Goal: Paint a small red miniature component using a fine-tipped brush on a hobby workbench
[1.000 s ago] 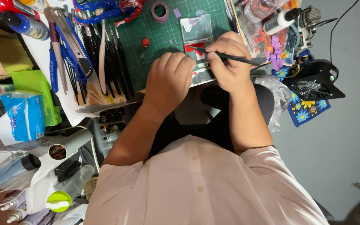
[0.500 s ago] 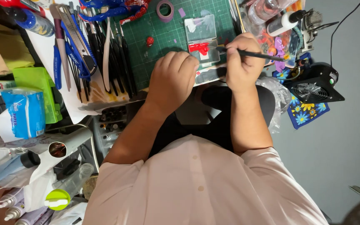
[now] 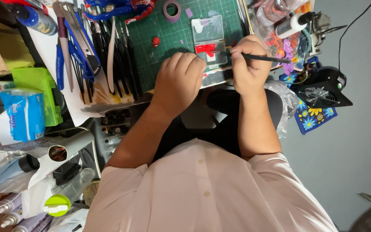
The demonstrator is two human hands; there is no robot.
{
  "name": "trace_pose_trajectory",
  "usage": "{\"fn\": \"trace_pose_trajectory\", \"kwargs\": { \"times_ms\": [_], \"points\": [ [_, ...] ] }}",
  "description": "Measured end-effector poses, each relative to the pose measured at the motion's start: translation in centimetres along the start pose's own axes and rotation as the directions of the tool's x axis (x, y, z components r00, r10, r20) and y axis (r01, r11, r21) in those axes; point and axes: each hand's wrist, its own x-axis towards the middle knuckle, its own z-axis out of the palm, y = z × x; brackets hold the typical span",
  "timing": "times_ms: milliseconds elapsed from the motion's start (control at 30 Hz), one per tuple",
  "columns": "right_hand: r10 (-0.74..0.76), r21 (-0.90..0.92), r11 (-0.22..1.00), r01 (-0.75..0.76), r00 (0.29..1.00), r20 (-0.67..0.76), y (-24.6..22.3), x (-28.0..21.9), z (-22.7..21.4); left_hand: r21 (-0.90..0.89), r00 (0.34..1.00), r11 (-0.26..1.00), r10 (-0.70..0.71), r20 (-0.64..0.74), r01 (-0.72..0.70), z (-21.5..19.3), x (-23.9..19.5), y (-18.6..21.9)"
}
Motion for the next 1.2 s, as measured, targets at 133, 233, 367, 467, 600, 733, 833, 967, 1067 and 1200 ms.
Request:
{"fn": "trace_pose_trajectory", "kwargs": {
  "times_ms": [133, 233, 367, 467, 600, 733, 833, 967, 1067, 1200],
  "points": [
    [0.032, 0.091, 0.995, -0.032, 0.999, 0.006, 0.4, -0.1, -0.3, -0.013, 1.0, 1.0, 0.001, 0.005, -0.001, 0.0, 0.1, 0.0],
    [0.035, -0.003, 0.999, -0.035, 0.999, -0.022, 0.1, 0.0, 0.1, -0.008, 1.0, 1.0, -0.003, 0.019, 0.003, 0.1, 0.0, -0.1],
    [-0.001, -0.038, 0.999, 0.006, 0.993, 0.121, -0.7, 0.4, -0.1, -0.004, 1.0, 1.0, 0.005, 0.016, -0.005, 0.0, 0.1, 0.0],
    [0.015, -0.016, 1.0, -0.015, 1.0, 0.022, -0.5, 0.4, 0.0, -0.002, 1.0, 1.0, 0.008, 0.01, -0.008, 0.0, 0.1, 0.0],
    [-0.043, -0.065, 0.997, 0.052, 0.991, 0.126, -1.1, 0.6, 0.0, 0.001, 0.999, 1.0, 0.002, 0.034, -0.002, 0.0, 0.1, 0.0],
    [-0.041, -0.113, 0.992, 0.064, 0.979, 0.199, -1.6, 1.0, 0.1, -0.001, 0.999, 1.0, -0.01, 0.04, 0.01, -0.1, 0.2, 0.2],
    [-0.018, -0.073, 0.997, 0.028, 0.99, 0.142, -1.1, 0.7, 0.1, -0.004, 0.999, 1.0, 0.001, 0.036, -0.001, -0.1, 0.1, 0.1],
    [-0.071, -0.099, 0.991, 0.093, 0.976, 0.207, -1.3, 0.9, 0.2, -0.002, 0.999, 1.0, 0.006, 0.045, -0.006, -0.1, 0.2, 0.2],
    [-0.057, -0.091, 0.993, 0.073, 0.985, 0.166, -1.5, 1.1, 0.3, 0.031, 1.0, 0.999, 0.013, 0.025, -0.014, 0.0, 0.3, 0.2],
    [-0.073, -0.095, 0.991, 0.094, 0.977, 0.202, -1.5, 1.1, 0.3, 0.011, 1.0, 1.0, 0.008, 0.03, -0.008, 0.1, 0.2, 0.1]
  ]
}}
